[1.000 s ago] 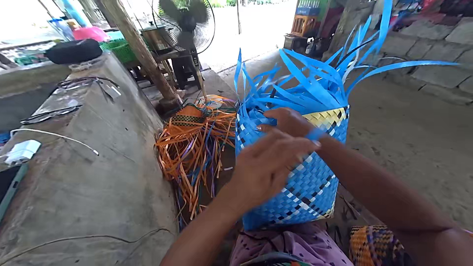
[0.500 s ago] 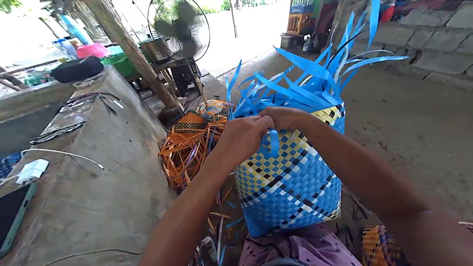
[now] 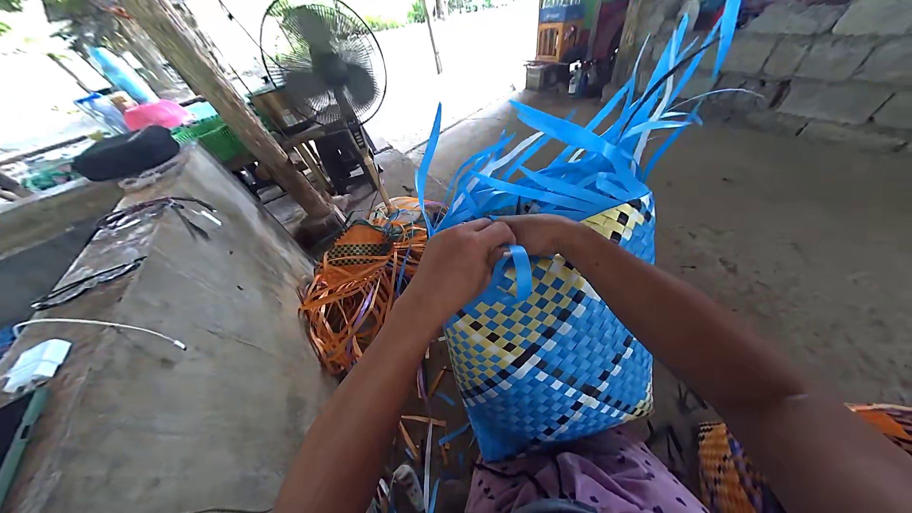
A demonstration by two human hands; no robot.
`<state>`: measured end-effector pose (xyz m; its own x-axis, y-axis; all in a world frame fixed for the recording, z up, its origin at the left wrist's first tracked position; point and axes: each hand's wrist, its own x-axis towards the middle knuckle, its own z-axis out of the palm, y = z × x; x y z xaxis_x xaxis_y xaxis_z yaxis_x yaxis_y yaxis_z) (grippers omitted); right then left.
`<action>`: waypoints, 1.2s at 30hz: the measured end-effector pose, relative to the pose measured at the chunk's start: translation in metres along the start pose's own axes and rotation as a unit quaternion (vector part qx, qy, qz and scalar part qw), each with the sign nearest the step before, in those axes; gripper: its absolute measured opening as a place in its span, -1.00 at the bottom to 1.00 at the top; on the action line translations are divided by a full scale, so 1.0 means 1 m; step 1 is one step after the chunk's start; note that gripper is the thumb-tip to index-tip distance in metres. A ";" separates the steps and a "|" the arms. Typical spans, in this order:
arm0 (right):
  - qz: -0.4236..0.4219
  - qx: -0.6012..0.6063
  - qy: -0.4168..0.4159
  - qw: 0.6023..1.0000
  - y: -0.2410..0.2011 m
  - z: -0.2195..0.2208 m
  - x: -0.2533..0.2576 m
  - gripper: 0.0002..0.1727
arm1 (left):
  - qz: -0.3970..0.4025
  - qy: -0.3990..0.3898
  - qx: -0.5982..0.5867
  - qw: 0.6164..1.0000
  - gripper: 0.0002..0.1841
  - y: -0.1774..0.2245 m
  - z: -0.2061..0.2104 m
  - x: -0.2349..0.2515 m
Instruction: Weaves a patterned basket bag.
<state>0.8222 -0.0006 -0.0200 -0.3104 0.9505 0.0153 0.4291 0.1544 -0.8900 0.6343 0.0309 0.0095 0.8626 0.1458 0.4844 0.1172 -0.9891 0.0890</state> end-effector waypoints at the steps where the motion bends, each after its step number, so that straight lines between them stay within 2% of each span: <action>1: -0.005 -0.004 0.006 1.000 -0.001 0.000 -0.001 -0.88 | -0.003 -0.002 0.003 1.000 -0.93 0.000 0.000 0.002; 5: 0.031 -0.028 0.003 0.999 -0.004 0.000 -0.002 -0.83 | -0.008 -0.055 0.013 0.998 -0.94 -0.005 0.009 0.000; 8: 0.061 -0.005 -0.004 0.998 -0.005 0.001 -0.001 -0.87 | -0.004 -0.093 0.036 0.995 -0.93 -0.007 0.016 -0.008; 11: 0.059 0.013 -0.012 0.998 -0.003 0.001 -0.001 -0.89 | -0.011 -0.048 0.043 0.998 -0.88 -0.001 0.011 -0.017; 13: 0.032 -0.004 -0.031 0.999 0.005 -0.001 0.000 -0.85 | -0.083 -0.050 0.055 0.994 -0.82 0.007 0.003 -0.027; 16: 0.023 -0.010 -0.055 0.998 0.013 -0.002 0.001 -0.79 | -0.256 -0.179 0.069 0.947 -0.53 0.019 0.003 -0.041; 17: 0.033 -0.004 -0.058 0.998 0.012 -0.001 0.000 -0.78 | -0.279 -0.192 0.064 0.939 -0.46 0.021 0.009 -0.045; 18: 0.035 -0.002 -0.060 0.998 0.011 0.001 0.001 -0.78 | -0.270 -0.153 0.057 0.949 -0.45 0.020 0.019 -0.052; 19: 0.023 -0.004 -0.059 0.998 0.014 0.001 0.002 -0.78 | -0.241 -0.081 0.044 0.966 -0.48 0.017 0.033 -0.062; 21: 0.006 -0.019 -0.054 0.998 0.014 0.001 0.000 -0.78 | -0.204 0.013 -0.029 0.978 -0.53 0.006 0.053 -0.081; 23: 0.006 -0.040 -0.046 0.998 0.009 -0.002 -0.007 -0.74 | -0.215 0.019 -0.116 0.970 -0.55 -0.003 0.059 -0.110; 26: 0.021 -0.045 -0.033 0.998 0.012 -0.012 -0.021 -0.64 | -0.256 -0.003 -0.172 0.951 -0.57 -0.023 0.062 -0.169; 30: 0.006 -0.092 -0.037 0.995 0.020 -0.005 -0.020 -0.43 | -0.255 0.051 -0.227 0.938 -0.57 -0.040 0.059 -0.229; 33: -0.033 -0.125 0.035 0.991 0.034 0.002 -0.009 -0.55 | -0.224 0.082 -0.246 0.939 -0.58 -0.030 0.045 -0.242; 36: -0.021 -0.153 0.020 0.988 0.027 -0.004 -0.007 -0.60 | -0.205 0.091 -0.226 0.948 -0.57 -0.024 0.040 -0.241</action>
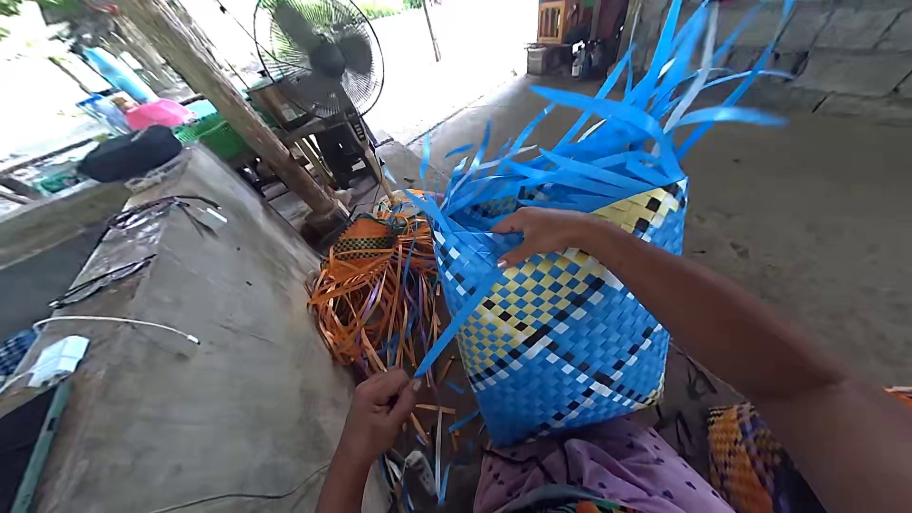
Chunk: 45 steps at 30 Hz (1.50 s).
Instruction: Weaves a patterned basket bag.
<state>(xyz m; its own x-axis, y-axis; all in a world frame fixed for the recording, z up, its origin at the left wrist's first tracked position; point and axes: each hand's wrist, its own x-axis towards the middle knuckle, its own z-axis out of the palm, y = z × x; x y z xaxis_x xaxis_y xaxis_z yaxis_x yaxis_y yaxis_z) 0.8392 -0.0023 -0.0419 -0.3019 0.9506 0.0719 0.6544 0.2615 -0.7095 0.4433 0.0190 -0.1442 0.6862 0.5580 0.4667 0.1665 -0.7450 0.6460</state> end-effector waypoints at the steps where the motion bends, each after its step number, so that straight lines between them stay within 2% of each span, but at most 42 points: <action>1: 0.025 -0.008 -0.028 0.999 -0.011 -0.005 -0.002 -0.60 | -0.004 0.014 0.015 1.000 -0.58 -0.004 0.000 0.001; 4: 0.084 0.021 -0.088 0.992 -0.030 -0.009 -0.007 -0.63 | -0.011 0.020 0.050 0.998 -0.66 -0.014 0.004 0.017; 6: 0.059 0.056 -0.098 0.992 -0.021 0.001 -0.006 -0.64 | 0.012 0.017 0.044 0.999 -0.73 -0.013 0.014 0.038; 8: 0.043 0.069 -0.104 0.991 -0.016 0.008 -0.003 -0.65 | 0.033 0.005 0.042 0.999 -0.78 0.004 0.021 0.066; 15: 0.099 0.070 -0.110 0.986 -0.024 0.007 -0.003 -0.64 | 0.182 -0.022 0.055 0.982 -0.82 0.061 0.029 0.137; 19: 0.122 0.039 -0.120 0.984 -0.033 0.002 -0.003 -0.68 | 0.187 -0.018 0.104 0.977 -0.84 0.062 0.037 0.143; 24: 0.146 0.011 -0.128 0.981 -0.045 0.000 -0.003 -0.62 | 0.192 -0.009 0.135 0.972 -0.86 0.066 0.042 0.146; 27: 0.135 0.003 -0.124 0.983 -0.043 0.002 -0.003 -0.65 | 0.211 -0.025 0.169 0.962 -0.86 0.061 0.047 0.149; 30: 0.148 0.003 -0.126 0.981 -0.046 0.000 -0.007 -0.63 | 0.192 -0.047 0.166 0.966 -0.84 0.060 0.046 0.147; 32: 0.124 0.009 -0.125 0.984 -0.041 0.000 -0.007 -0.64 | 0.185 -0.050 0.126 0.973 -0.84 0.069 0.041 0.147; 35: 0.069 0.046 -0.113 0.990 -0.024 0.006 -0.004 -0.65 | 0.203 -0.015 0.093 0.975 -0.90 0.073 0.045 0.149; 37: 0.062 0.053 -0.101 0.992 -0.020 0.007 -0.003 -0.67 | 0.186 -0.008 0.129 0.974 -0.91 0.062 0.051 0.149; 40: 0.061 0.063 -0.054 0.995 -0.018 0.004 -0.010 -0.57 | 0.074 0.012 0.166 0.983 -0.88 0.049 0.055 0.134; 43: -0.001 0.063 0.011 0.998 -0.011 0.008 -0.016 -0.48 | -0.076 -0.042 0.202 0.976 -0.57 0.053 0.055 0.121; 45: -0.017 0.037 0.029 0.999 -0.017 0.010 -0.019 -0.47 | -0.073 -0.055 0.200 0.976 -0.48 0.052 0.062 0.117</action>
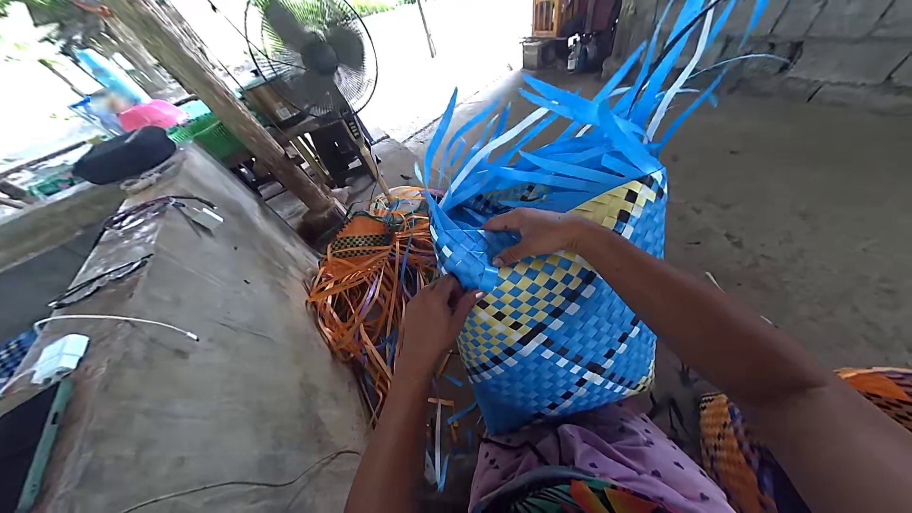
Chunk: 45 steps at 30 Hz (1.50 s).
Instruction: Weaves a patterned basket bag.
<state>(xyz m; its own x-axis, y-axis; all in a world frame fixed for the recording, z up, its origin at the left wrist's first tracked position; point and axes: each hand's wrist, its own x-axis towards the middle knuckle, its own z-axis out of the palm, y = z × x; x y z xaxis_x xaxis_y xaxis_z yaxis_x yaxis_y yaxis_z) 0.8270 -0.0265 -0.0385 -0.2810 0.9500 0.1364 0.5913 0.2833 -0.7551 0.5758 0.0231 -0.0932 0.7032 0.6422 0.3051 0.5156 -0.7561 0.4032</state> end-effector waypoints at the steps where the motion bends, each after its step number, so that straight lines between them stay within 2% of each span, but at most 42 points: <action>1: -0.006 -0.019 0.006 1.000 -0.001 0.000 -0.001 -0.45 | 0.023 0.016 -0.015 0.999 -0.48 -0.002 0.006 -0.001; 4: -0.054 -0.064 0.077 0.994 0.009 0.001 -0.007 -0.51 | 0.066 0.028 -0.065 0.995 -0.51 -0.022 0.018 -0.008; 7: -0.062 -0.090 0.152 0.982 0.025 -0.010 -0.019 -0.52 | -0.002 -0.031 -0.050 0.998 -0.55 -0.060 0.019 -0.026; 9: -0.054 -0.094 0.174 0.979 0.031 -0.013 -0.023 -0.55 | -0.012 -0.022 -0.031 0.999 -0.57 -0.077 0.017 -0.038; 11: -0.063 -0.080 0.186 0.977 0.028 -0.013 -0.025 -0.58 | 0.025 0.024 -0.013 0.999 -0.59 -0.074 0.011 -0.041; 13: -0.084 -0.089 0.204 0.971 0.022 -0.010 -0.027 -0.48 | 0.040 0.061 -0.052 0.996 -0.59 -0.061 -0.001 -0.034; 15: -0.091 -0.113 0.233 0.962 0.010 -0.001 -0.027 -0.42 | 0.012 0.092 -0.207 0.974 -0.45 -0.037 -0.011 -0.019; 16: -0.101 -0.127 0.251 0.954 0.006 0.007 -0.026 -0.44 | 0.001 0.094 -0.339 0.936 -0.37 -0.022 -0.014 -0.011; 18: -0.125 -0.163 0.285 0.936 -0.001 0.021 -0.024 -0.52 | -0.001 0.041 -0.590 0.807 -0.22 0.004 -0.017 0.010; 19: -0.137 -0.177 0.295 0.929 -0.003 0.027 -0.023 -0.54 | 0.006 -0.006 -0.669 0.743 -0.15 0.012 -0.017 0.019; 21: -0.168 -0.196 0.308 0.916 -0.004 0.032 -0.020 -0.56 | 0.019 -0.071 -0.749 0.659 -0.11 0.025 -0.014 0.031; 24: -0.229 -0.229 0.340 0.883 0.005 0.035 -0.015 -0.62 | 0.017 -0.089 -0.797 0.597 -0.19 0.035 -0.009 0.032; 26: -0.252 -0.246 0.343 0.871 0.009 0.037 -0.014 -0.66 | 0.026 -0.092 -0.806 0.585 -0.27 0.028 -0.002 0.025; 28: -0.260 -0.265 0.351 0.860 0.014 0.038 -0.012 -0.69 | 0.066 -0.111 -0.784 0.607 -0.36 0.009 0.003 0.011; 31: -0.236 -0.302 0.376 0.843 0.017 0.040 -0.010 -0.65 | 0.061 -0.096 -0.698 0.707 -0.74 -0.017 0.001 -0.024; 32: -0.225 -0.316 0.389 0.836 0.016 0.041 -0.010 -0.65 | 0.044 -0.084 -0.671 0.735 -0.72 -0.024 -0.001 -0.037; 35: -0.213 -0.345 0.418 0.813 0.006 0.048 -0.007 -0.62 | -0.013 -0.081 -0.565 0.821 -0.44 -0.050 -0.004 -0.076; 36: -0.212 -0.350 0.413 0.813 0.003 0.048 -0.006 -0.61 | -0.037 -0.089 -0.527 0.844 -0.46 -0.062 -0.004 -0.089; 39: -0.200 -0.342 0.376 0.837 -0.007 0.045 -0.004 -0.65 | -0.106 -0.117 -0.408 0.899 -0.72 -0.092 -0.004 -0.118; 41: -0.180 -0.300 0.348 0.870 -0.018 0.041 -0.004 -0.68 | -0.125 -0.110 -0.304 0.938 -0.83 -0.104 -0.006 -0.118; 43: -0.140 -0.252 0.310 0.906 -0.031 0.036 -0.004 -0.72 | -0.093 -0.079 -0.210 0.970 -0.85 -0.096 -0.014 -0.101; 45: -0.075 -0.203 0.258 0.941 -0.041 0.029 -0.004 -0.72 | -0.074 -0.041 -0.171 0.982 -0.82 -0.059 -0.035 -0.069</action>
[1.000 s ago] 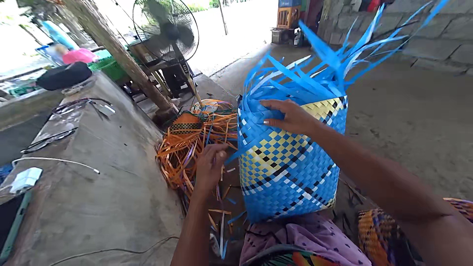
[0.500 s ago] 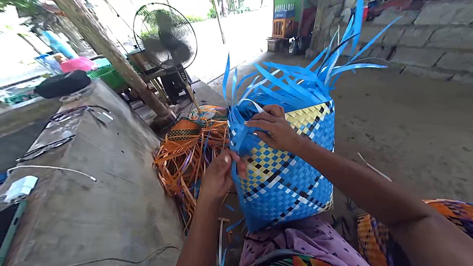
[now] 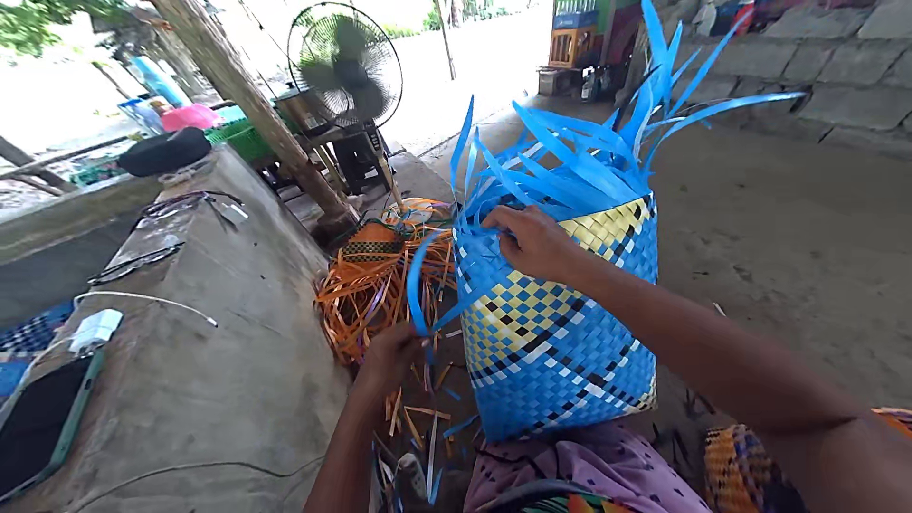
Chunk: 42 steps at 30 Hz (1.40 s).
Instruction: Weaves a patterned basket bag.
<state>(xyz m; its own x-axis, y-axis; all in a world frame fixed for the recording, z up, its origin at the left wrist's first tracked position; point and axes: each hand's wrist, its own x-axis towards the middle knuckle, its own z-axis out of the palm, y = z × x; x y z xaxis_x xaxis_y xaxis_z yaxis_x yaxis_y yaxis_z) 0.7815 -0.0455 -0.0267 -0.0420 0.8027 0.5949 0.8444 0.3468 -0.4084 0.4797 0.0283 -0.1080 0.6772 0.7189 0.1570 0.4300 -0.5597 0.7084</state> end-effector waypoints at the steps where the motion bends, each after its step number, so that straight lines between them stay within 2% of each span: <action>1: 0.029 0.015 -0.029 0.999 -0.001 -0.003 0.003 -0.69 | 0.017 0.023 -0.001 1.000 -0.82 0.027 -0.004 0.013; 4: 0.098 0.072 -0.089 0.989 -0.003 -0.013 0.009 -0.54 | 0.124 0.081 -0.028 0.989 -0.85 0.087 -0.011 0.056; 7: 0.149 0.114 -0.116 0.975 -0.008 -0.021 0.011 -0.47 | 0.173 0.084 -0.037 0.981 -0.85 0.122 -0.017 0.100; 9: 0.157 0.132 -0.120 0.971 -0.009 -0.023 0.010 -0.45 | 0.173 0.074 -0.051 0.981 -0.84 0.134 -0.020 0.123; 14: 0.151 0.170 -0.119 0.966 -0.004 -0.023 0.007 -0.45 | 0.143 0.074 -0.094 0.982 -0.88 0.145 -0.025 0.144; 18: 0.131 0.189 -0.127 0.965 0.000 -0.023 0.007 -0.43 | 0.153 0.049 -0.040 0.986 -0.87 0.144 -0.020 0.146; 21: 0.120 0.198 -0.125 0.965 0.002 -0.024 0.006 -0.48 | 0.214 0.018 0.063 0.975 -0.84 0.145 -0.015 0.145; 23: 0.127 0.216 -0.127 0.960 0.003 -0.026 0.006 -0.54 | 0.290 -0.024 0.132 0.948 -0.88 0.144 -0.013 0.143; 25: 0.135 0.246 -0.126 0.952 0.005 -0.027 0.006 -0.54 | 0.329 -0.030 0.176 0.927 -0.87 0.145 -0.012 0.140; 28: 0.134 0.230 -0.122 0.956 0.006 -0.022 0.008 -0.85 | 0.323 0.029 0.174 0.930 -0.86 0.154 -0.012 0.134; 29: 0.135 0.227 -0.127 0.956 0.007 -0.020 0.008 -0.89 | 0.313 0.041 0.177 0.932 -0.90 0.155 -0.010 0.131; 31: 0.151 0.240 -0.134 0.950 0.011 -0.018 0.008 -0.79 | 0.290 0.035 0.206 0.934 -0.94 0.147 -0.004 0.127; 33: 0.169 0.259 -0.150 0.939 0.013 -0.022 0.009 -0.70 | 0.274 0.053 0.213 0.937 -0.90 0.135 -0.001 0.118; 34: 0.175 0.267 -0.156 0.935 0.012 -0.025 0.010 -0.71 | 0.246 0.064 0.212 0.943 -0.85 0.131 -0.001 0.111; 36: 0.156 0.267 -0.137 0.941 0.017 -0.019 0.010 -0.81 | 0.143 0.053 0.215 0.965 -0.63 0.130 0.002 0.097; 38: 0.127 0.243 -0.097 0.957 0.022 -0.003 0.009 -0.76 | 0.081 0.028 0.209 0.974 -0.50 0.126 0.012 0.093; 42: 0.122 0.192 -0.067 0.971 0.026 0.001 0.007 -0.71 | 0.129 0.040 0.134 0.982 -0.50 0.084 0.034 0.084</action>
<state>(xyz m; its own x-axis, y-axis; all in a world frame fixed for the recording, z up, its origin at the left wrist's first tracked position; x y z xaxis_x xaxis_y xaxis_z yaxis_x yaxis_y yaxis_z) 0.8023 -0.0299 -0.0338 0.0448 0.9307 0.3630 0.5771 0.2725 -0.7699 0.5932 0.0272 -0.0590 0.7398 0.5629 0.3686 0.3990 -0.8081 0.4333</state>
